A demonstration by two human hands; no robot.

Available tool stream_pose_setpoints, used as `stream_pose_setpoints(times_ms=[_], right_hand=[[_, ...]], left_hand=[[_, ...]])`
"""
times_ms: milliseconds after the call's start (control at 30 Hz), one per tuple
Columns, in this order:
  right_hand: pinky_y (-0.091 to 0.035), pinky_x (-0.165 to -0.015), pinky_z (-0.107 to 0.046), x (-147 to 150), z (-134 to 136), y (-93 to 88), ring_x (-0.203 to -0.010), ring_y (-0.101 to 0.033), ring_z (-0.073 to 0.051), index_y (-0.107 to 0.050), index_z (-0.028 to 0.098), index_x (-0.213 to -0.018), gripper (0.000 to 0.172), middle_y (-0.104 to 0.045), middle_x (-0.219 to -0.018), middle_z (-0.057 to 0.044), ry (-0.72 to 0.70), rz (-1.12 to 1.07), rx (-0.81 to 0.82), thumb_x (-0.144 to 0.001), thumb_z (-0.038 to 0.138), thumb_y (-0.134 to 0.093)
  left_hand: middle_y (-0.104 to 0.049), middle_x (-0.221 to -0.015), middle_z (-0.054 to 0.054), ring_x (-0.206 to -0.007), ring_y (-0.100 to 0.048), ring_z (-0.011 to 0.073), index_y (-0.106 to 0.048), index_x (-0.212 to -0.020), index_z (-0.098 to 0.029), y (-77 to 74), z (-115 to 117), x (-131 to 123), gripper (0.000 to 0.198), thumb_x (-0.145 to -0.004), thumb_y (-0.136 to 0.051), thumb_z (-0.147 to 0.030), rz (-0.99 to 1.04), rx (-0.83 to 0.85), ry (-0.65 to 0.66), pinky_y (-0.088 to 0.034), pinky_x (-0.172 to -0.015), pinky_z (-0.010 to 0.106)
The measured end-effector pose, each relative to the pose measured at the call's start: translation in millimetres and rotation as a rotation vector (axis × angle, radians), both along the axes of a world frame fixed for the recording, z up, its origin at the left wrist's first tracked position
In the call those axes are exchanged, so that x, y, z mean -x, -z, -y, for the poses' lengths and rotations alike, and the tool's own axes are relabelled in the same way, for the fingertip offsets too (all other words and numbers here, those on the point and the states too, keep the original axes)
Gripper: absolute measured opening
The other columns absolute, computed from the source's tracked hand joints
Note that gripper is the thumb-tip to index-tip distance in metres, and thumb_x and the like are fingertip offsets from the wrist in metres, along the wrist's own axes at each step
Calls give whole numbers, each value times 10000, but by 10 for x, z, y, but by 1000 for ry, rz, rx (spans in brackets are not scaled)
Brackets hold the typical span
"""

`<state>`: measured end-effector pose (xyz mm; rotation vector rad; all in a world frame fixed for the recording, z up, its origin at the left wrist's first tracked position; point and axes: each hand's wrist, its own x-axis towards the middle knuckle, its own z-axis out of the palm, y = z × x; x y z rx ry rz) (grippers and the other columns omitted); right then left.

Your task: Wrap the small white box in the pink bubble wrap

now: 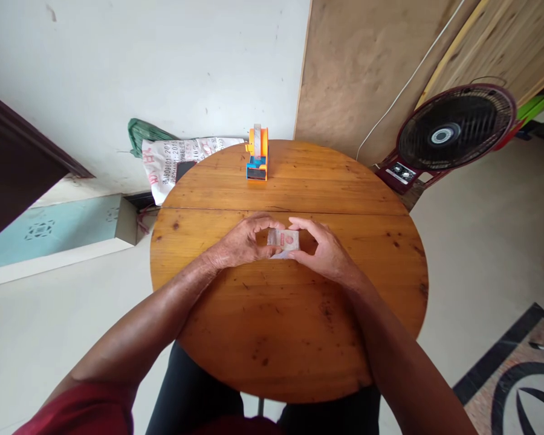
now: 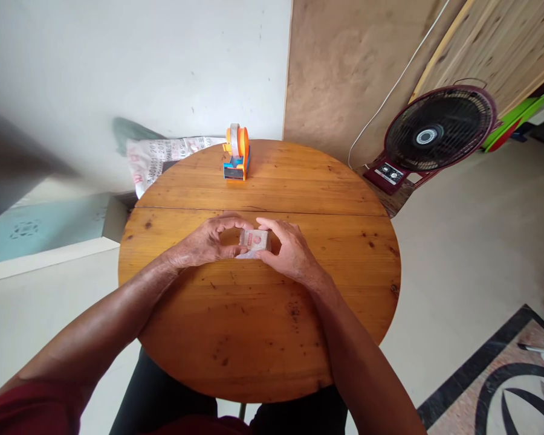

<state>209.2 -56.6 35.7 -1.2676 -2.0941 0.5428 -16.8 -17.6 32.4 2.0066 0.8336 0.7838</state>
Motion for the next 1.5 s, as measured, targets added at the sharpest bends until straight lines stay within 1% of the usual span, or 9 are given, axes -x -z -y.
stream_pose_setpoints(times_ms=[300,500,600,700,800,967,1200,1333,1500], right_hand=[[-484,-940,-420,121,21,61,-1073,-649,-260,-595,264,-1223,479,-706,-1179,-62,-9,2,-96,-756,199,-679],[-475,-941,-422,108,0,70,-1064,-649,-255,-588,265,-1226,510,-707,-1172,-54,-5,-6,-64,-731,195,-690],[-462,-972,-443,84,17,5,-1094,-638,-263,-580,259,-1244,520,-692,-1200,-64,-17,1,-18,-740,236,-706],[-436,-1032,-470,44,46,-88,-1201,-591,-277,-538,256,-1318,575,-633,-1317,-81,-48,-5,97,-771,318,-706],[-399,-1085,-506,-20,63,-164,-1285,-539,-284,-513,269,-1362,558,-583,-1393,-81,-40,-47,202,-825,340,-642],[-396,-1109,-493,-133,54,-222,-1298,-539,-259,-532,273,-1348,539,-598,-1383,-70,-43,-160,241,-817,256,-626],[-419,-1084,-492,-92,28,-97,-1256,-567,-264,-506,328,-1371,669,-615,-1355,-46,-45,-61,228,-743,271,-731],[-450,-1039,-466,-7,6,-32,-1160,-624,-255,-561,269,-1311,608,-678,-1245,-67,4,-57,164,-727,240,-728],[-477,-1004,-448,11,-17,-15,-1117,-655,-245,-569,256,-1291,592,-702,-1202,-75,-32,-116,147,-725,267,-741]], left_hand=[[-697,-1011,39,-929,-643,180,-687,-1072,-184,-64,-35,107,320,-777,-737,-299,-37,103,90,-473,-882,317],[-685,-1025,46,-960,-628,189,-676,-1077,-187,-61,-33,96,322,-794,-735,-328,-43,87,102,-463,-905,334],[-671,-1030,51,-978,-617,195,-674,-1056,-185,-56,-28,69,308,-781,-746,-303,-4,111,100,-467,-920,349],[-635,-1124,66,-1040,-608,199,-666,-1068,-184,-35,-24,47,337,-763,-764,-286,86,167,123,-474,-943,352],[-618,-1174,87,-1033,-619,201,-631,-1155,-181,-3,-25,48,428,-777,-758,-336,172,293,79,-503,-897,348],[-678,-1031,74,-918,-638,179,-624,-1140,-158,54,-39,53,439,-811,-727,-431,198,392,-59,-510,-843,342],[-649,-870,24,-751,-594,137,-633,-1121,-143,174,-40,-66,551,-729,-792,-496,205,381,-105,-485,-699,282],[-658,-947,38,-760,-595,134,-603,-1177,-156,175,-31,-104,573,-739,-789,-475,217,444,-60,-472,-688,279],[-655,-976,36,-810,-618,145,-545,-1241,-171,150,-36,-115,610,-752,-785,-444,268,511,12,-471,-710,284]])
